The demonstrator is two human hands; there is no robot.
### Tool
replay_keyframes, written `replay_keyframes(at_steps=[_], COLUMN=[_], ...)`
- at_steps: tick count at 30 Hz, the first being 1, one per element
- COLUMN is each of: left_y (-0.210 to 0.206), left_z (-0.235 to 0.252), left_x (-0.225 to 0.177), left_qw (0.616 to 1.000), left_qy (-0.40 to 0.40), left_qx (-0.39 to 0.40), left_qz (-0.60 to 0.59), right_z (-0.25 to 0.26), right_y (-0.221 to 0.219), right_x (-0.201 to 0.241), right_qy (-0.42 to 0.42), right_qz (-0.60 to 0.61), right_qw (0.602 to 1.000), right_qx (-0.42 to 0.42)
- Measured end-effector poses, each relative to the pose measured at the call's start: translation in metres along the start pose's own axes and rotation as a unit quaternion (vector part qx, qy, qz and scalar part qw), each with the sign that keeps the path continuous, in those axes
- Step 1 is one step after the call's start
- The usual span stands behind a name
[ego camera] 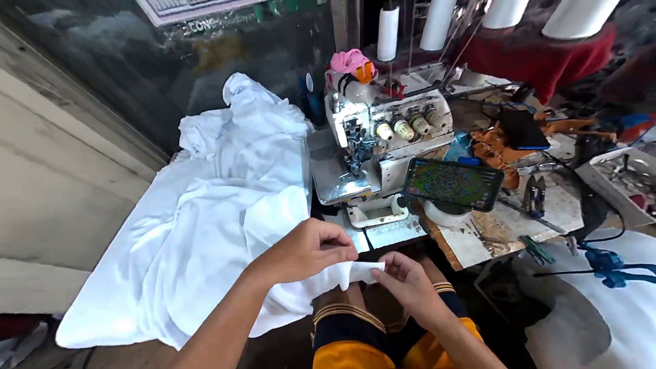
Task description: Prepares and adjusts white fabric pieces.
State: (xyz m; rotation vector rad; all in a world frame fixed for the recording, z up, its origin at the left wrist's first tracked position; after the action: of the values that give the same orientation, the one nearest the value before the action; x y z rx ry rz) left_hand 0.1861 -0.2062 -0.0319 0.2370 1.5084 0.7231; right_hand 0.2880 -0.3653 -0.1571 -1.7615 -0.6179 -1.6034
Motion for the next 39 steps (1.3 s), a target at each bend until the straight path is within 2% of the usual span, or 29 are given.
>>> replay_keyframes(at_steps=[2, 6, 8, 12, 15, 19, 23, 27, 33, 39], left_y=[-0.006, -0.012, -0.024, -0.034, -0.034, -0.034, -0.035, -0.026, -0.016, -0.014], left_z=[0.002, -0.004, 0.002, 0.010, 0.010, 0.013, 0.014, 0.004, -0.004, 0.000], left_x=[-0.008, -0.029, -0.025, -0.008, -0.014, -0.016, -0.011, -0.019, -0.015, -0.011], left_qw=[0.999, 0.995, 0.991, 0.971, 0.964, 0.960, 0.971, 0.950, 0.950, 0.957], left_qy=[-0.012, -0.094, -0.130, -0.163, -0.174, -0.171, -0.128, -0.169, -0.145, -0.116], left_qx=[0.032, 0.027, -0.018, -0.159, -0.184, -0.194, -0.152, -0.218, -0.234, -0.252], left_qz=[0.003, 0.021, 0.026, 0.074, 0.086, 0.105, 0.134, 0.144, 0.149, 0.086], right_z=[0.006, 0.013, 0.016, 0.017, 0.016, 0.017, 0.013, 0.007, 0.001, 0.004], right_y=[0.008, 0.008, 0.004, 0.003, 0.007, 0.008, 0.005, -0.001, 0.010, 0.012], right_x=[0.019, 0.040, 0.046, 0.062, 0.071, 0.078, 0.084, 0.087, 0.070, 0.072], right_qy=[0.024, 0.061, 0.081, 0.106, 0.102, 0.108, 0.129, 0.134, 0.159, 0.152], right_qz=[-0.023, -0.038, -0.055, -0.122, -0.171, -0.207, -0.255, -0.187, -0.190, -0.168], right_qw=[0.999, 0.997, 0.995, 0.987, 0.980, 0.972, 0.957, 0.970, 0.969, 0.974], right_qx=[-0.004, -0.009, -0.005, 0.008, 0.009, 0.020, 0.045, 0.079, 0.007, -0.017])
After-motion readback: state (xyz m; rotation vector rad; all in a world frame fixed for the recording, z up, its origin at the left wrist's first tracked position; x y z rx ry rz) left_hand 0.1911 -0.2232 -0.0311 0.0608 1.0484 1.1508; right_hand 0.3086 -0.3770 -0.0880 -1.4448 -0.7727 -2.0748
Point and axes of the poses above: each hand's wrist, its own z-axis towards the middle knuckle, its own y-axis out of the back of the hand, x = y × z, the point moved 7 cm from there along z, towards the middle knuckle, and after that the axes turned 11 degrees about -x, right-handed, at the moved point
